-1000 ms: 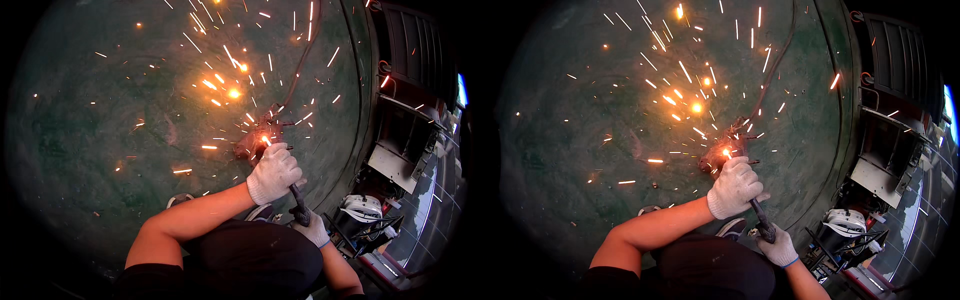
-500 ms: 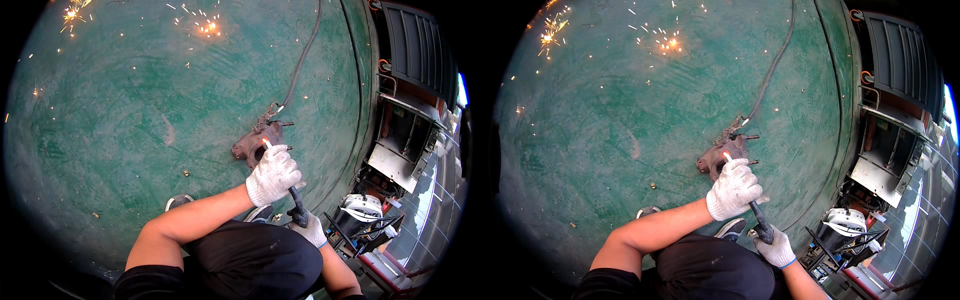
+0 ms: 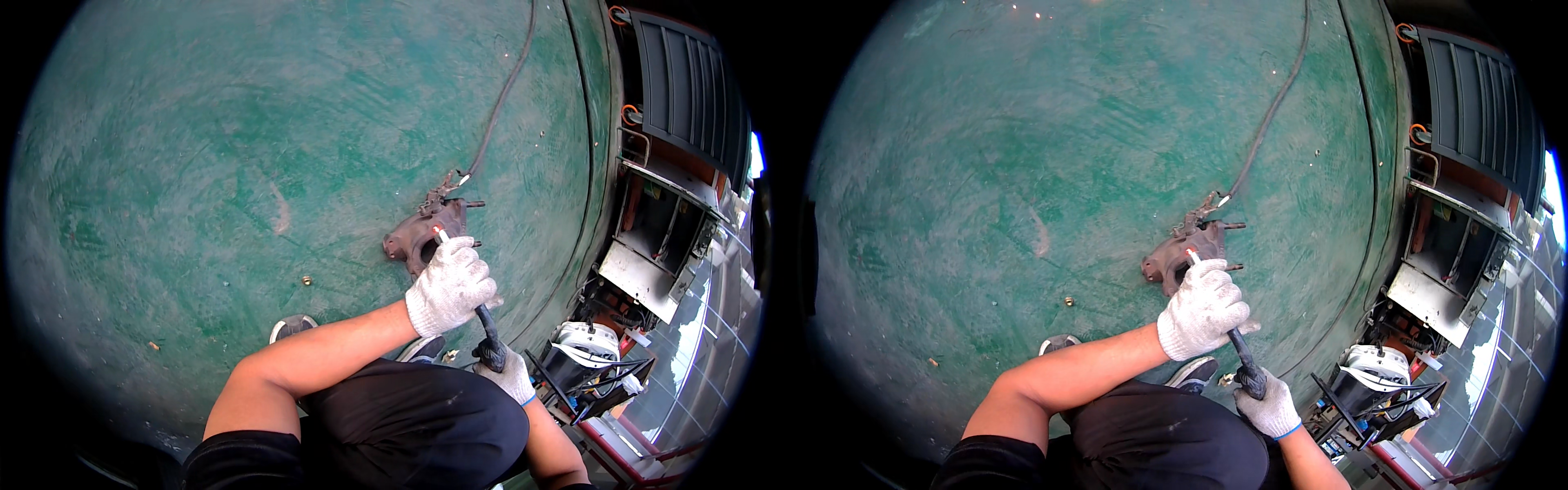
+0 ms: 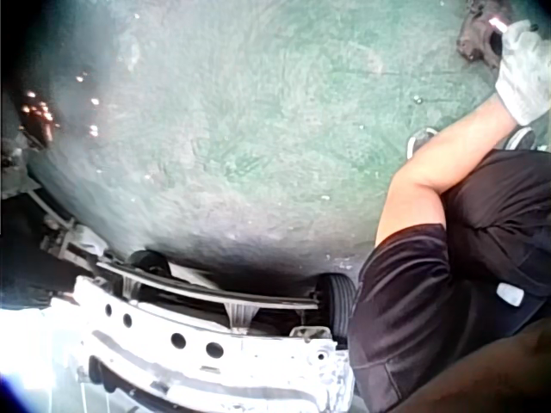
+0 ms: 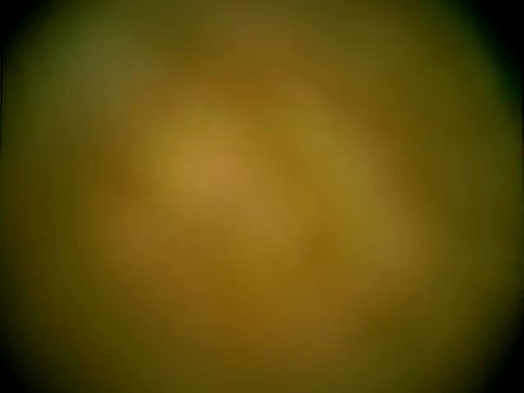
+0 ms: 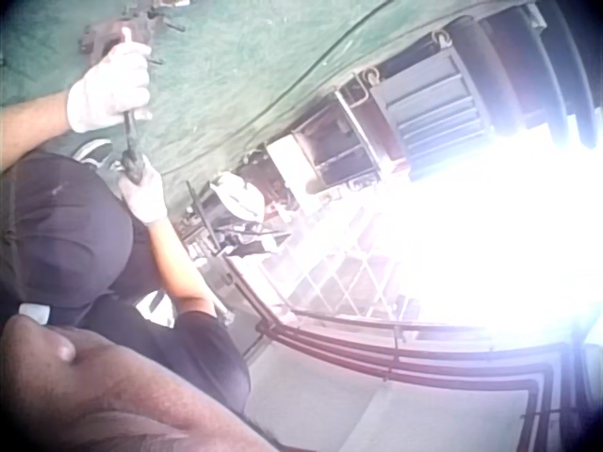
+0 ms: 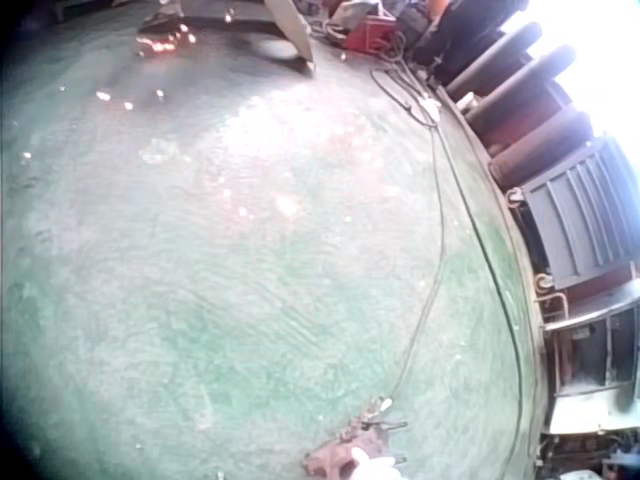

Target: The person puts on gloves, picks up a welding torch, and welds a small metal part on the floor. They reposition the part and continue welding different areas while seated.

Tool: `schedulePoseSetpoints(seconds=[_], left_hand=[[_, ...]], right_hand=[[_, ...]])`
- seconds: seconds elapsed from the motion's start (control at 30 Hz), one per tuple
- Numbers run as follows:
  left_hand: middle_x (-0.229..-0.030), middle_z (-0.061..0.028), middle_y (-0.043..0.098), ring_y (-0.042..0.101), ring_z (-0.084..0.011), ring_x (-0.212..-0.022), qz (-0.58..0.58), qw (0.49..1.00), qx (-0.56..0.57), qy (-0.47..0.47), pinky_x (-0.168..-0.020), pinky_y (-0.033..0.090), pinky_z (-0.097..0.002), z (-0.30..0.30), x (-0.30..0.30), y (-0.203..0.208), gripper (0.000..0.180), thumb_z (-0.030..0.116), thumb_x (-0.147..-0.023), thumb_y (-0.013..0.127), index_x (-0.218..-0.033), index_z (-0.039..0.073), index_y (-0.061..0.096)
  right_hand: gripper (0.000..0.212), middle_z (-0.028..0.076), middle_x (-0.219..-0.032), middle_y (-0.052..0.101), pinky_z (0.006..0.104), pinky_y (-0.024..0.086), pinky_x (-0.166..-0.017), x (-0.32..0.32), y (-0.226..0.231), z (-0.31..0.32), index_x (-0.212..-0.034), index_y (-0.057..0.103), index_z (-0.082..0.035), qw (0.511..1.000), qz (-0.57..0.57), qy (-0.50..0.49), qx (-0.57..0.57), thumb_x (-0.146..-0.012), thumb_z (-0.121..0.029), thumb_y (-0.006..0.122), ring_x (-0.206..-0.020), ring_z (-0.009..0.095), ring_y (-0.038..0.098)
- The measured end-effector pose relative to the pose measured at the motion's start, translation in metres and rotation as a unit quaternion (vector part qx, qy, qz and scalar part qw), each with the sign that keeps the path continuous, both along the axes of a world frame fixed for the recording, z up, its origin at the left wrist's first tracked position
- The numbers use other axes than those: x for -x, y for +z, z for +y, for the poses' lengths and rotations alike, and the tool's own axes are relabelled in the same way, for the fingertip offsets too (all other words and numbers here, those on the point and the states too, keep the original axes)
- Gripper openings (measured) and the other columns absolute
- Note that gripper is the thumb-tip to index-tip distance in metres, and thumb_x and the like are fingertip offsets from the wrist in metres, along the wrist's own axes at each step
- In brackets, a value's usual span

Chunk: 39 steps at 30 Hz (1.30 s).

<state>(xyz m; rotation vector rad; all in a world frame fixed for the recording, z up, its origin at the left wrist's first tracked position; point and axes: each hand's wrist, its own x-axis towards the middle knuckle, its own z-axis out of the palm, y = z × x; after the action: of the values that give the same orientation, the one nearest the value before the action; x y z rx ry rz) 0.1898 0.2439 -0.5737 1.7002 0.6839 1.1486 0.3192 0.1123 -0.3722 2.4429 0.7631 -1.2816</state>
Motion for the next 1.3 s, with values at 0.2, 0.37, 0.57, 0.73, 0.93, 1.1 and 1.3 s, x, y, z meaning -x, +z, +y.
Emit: schedulePoseSetpoints(seconds=[0.2,0.37,0.57,0.73,0.93,1.1,1.3], left_hand=[[-0.075,-0.0018,0.059,0.066,-0.0277,-0.085,-0.006,1.000,0.003,0.005,-0.108,0.051,-0.0542,-0.001,-0.001,0.000,0.033,0.040,-0.079,0.090,-0.080,0.017,0.066],[-0.075,-0.0011,0.058,0.066,-0.0278,-0.085,-0.008,1.000,0.007,0.003,-0.108,0.051,-0.0539,0.000,0.001,0.001,0.032,0.038,-0.080,0.090,-0.080,0.017,0.066],[-0.075,-0.0013,0.058,0.065,-0.0279,-0.084,-0.010,1.000,0.007,0.005,-0.108,0.050,-0.0546,0.003,0.004,0.004,0.030,0.036,-0.082,0.090,-0.080,0.017,0.066],[-0.077,-0.0051,0.060,0.065,-0.0306,-0.084,-0.010,1.000,0.022,0.004,-0.095,0.053,-0.0509,0.004,0.007,0.008,0.028,0.031,-0.082,0.088,-0.079,0.014,0.066],[-0.075,-0.0056,0.059,0.063,-0.0305,-0.080,-0.013,0.999,0.047,-0.013,-0.086,0.054,-0.0476,-0.001,0.008,0.009,0.029,0.029,-0.082,0.088,-0.077,0.014,0.064],[-0.075,-0.0048,0.060,0.063,-0.0295,-0.082,-0.023,0.999,0.028,-0.009,-0.085,0.054,-0.0473,0.002,0.009,0.006,0.029,0.030,-0.079,0.089,-0.076,0.013,0.065],[-0.076,-0.0047,0.062,0.065,-0.0289,-0.084,-0.017,1.000,0.017,-0.004,-0.096,0.055,-0.0480,0.008,0.012,0.008,0.029,0.033,-0.081,0.087,-0.076,0.013,0.066]], right_hand=[[0.031,0.010,-0.088,0.073,0.0375,0.059,-0.082,0.004,0.003,0.005,-0.119,0.075,-0.005,0.999,0.001,-0.028,0.019,-0.091,-0.018,0.081,-0.081,0.018,0.069],[0.031,0.011,-0.089,0.074,0.0377,0.059,-0.082,0.002,0.002,-0.005,-0.119,0.075,-0.004,0.999,0.002,-0.032,0.006,-0.092,-0.019,0.081,-0.082,0.018,0.070],[0.031,0.012,-0.092,0.076,0.0387,0.059,-0.084,0.005,0.003,-0.001,-0.119,0.075,-0.004,0.999,0.012,-0.036,-0.001,-0.093,-0.019,0.081,-0.084,0.020,0.071],[0.032,0.009,-0.096,0.078,0.0372,0.060,-0.087,0.017,0.008,0.014,-0.122,0.075,-0.004,0.998,0.009,-0.054,0.010,-0.095,-0.020,0.078,-0.090,0.018,0.074],[0.033,0.009,-0.096,0.078,0.0367,0.060,-0.087,0.011,0.006,0.005,-0.124,0.075,-0.004,0.999,0.012,-0.040,0.014,-0.095,-0.020,0.078,-0.092,0.016,0.075],[0.034,0.008,-0.096,0.079,0.0361,0.060,-0.083,0.010,0.004,-0.001,-0.125,0.074,-0.004,0.999,0.018,-0.039,-0.009,-0.096,-0.019,0.080,-0.085,0.015,0.073],[0.038,0.008,-0.098,0.078,0.0354,0.059,-0.086,0.013,0.007,0.009,-0.130,0.074,-0.004,0.999,0.017,-0.026,0.022,-0.095,-0.019,0.080,-0.090,0.014,0.072]])
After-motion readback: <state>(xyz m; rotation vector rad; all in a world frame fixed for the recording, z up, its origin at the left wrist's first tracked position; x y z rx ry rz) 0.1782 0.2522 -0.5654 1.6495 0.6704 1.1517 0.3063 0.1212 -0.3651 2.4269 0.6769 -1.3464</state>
